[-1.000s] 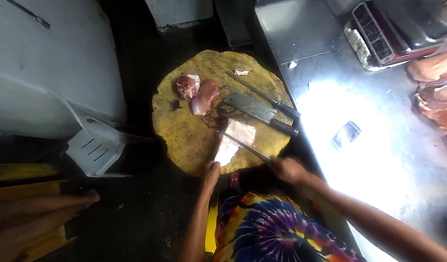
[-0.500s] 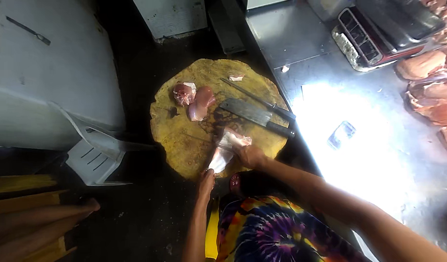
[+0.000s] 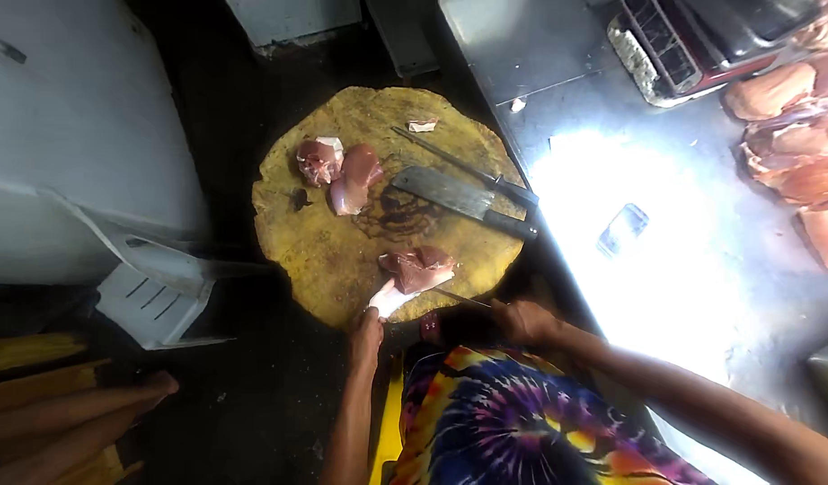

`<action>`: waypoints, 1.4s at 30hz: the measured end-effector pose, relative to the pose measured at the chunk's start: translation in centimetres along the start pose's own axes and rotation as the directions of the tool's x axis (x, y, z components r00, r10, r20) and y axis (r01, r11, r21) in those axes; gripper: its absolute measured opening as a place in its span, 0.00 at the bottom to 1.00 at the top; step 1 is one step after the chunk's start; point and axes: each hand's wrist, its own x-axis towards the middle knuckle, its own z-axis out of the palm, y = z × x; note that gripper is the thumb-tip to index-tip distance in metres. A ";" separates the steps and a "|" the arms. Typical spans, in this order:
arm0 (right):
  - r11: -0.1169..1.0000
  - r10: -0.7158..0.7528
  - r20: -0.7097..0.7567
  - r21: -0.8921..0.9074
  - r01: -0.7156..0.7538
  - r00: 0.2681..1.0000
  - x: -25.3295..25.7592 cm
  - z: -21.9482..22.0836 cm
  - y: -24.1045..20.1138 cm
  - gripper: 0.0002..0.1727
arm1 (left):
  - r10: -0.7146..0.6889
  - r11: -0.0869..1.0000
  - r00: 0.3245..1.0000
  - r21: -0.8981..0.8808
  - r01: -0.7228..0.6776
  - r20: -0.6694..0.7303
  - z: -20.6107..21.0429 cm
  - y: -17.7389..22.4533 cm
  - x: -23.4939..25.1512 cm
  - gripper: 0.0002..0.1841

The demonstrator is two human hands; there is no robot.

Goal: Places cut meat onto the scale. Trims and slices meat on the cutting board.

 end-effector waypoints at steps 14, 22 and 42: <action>0.985 -0.173 -0.237 -0.033 0.170 0.956 4.0 -4.8 -7.5 0.23 | -0.034 0.995 0.998 0.097 0.040 -0.060 -1.5 -3.4 -2.0 0.11; 0.997 0.013 -0.051 -0.077 -0.017 0.999 1.7 1.2 -3.4 0.24 | 0.089 0.973 0.971 -0.191 -0.132 -0.220 -6.3 2.4 -3.3 0.13; 0.970 0.040 -0.228 0.242 0.017 0.973 -3.3 9.9 4.2 0.29 | 0.529 0.474 0.810 0.705 -0.528 0.252 7.6 30.4 7.3 0.34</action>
